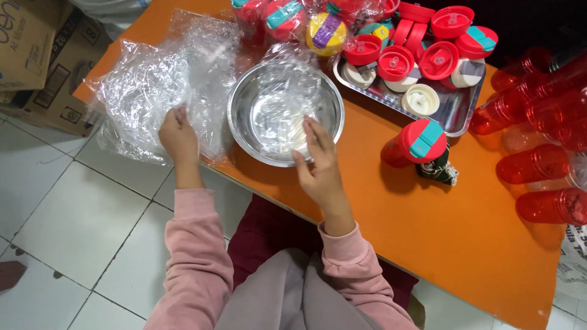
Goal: Assembling small plastic containers and wrapping them in plastic film
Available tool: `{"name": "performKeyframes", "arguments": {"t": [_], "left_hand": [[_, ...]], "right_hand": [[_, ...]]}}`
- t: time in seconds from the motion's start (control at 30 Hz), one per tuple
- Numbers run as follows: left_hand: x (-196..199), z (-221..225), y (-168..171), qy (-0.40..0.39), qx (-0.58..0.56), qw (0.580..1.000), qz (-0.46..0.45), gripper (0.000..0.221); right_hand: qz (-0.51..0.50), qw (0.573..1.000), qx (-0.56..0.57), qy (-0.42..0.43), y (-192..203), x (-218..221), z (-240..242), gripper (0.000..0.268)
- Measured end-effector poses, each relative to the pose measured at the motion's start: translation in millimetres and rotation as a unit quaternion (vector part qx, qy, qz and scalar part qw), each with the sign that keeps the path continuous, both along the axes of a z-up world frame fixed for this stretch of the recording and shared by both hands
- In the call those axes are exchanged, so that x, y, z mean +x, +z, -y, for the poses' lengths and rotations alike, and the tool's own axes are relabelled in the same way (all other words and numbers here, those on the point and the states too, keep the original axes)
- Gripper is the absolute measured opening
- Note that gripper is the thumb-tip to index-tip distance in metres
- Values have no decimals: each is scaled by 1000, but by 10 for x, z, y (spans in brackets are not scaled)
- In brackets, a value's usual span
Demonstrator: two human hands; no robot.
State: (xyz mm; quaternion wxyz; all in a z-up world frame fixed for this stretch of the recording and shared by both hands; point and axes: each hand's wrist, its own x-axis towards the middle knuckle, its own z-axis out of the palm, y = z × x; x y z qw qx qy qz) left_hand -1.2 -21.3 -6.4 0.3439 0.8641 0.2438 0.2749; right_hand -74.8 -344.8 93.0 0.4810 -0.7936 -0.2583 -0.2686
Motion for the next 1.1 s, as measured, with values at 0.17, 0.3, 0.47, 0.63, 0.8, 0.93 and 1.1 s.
{"name": "performKeyframes", "arguments": {"t": [0.17, 0.3, 0.47, 0.63, 0.8, 0.93, 1.1], "left_hand": [[102, -143, -31, 9, -113, 982, 150, 19], [-18, -85, 210, -8, -270, 935, 229, 20], [-77, -153, 182, -34, -409, 860, 303, 23], [-90, -128, 365, -106, -441, 818, 354, 26], [-393, -6, 1108, -139, -120, 967, 175, 40], [-364, -290, 678, -210, -21, 970, 120, 40], [-420, -271, 706, -309, -92, 945, 49, 87]], "right_hand": [[-60, 994, -86, -19, -35, -12, -394, 62], [-91, 985, -144, -24, -43, 66, -719, 69], [-85, 975, -205, -11, -36, 223, -1276, 70], [-83, 964, -252, 2, -125, 361, -1739, 77], [-105, 953, -284, -1, -297, 472, -2014, 83], [-151, 944, -290, 30, -254, 517, -2098, 90], [-159, 959, -217, 93, -174, 486, -2162, 90]]}}
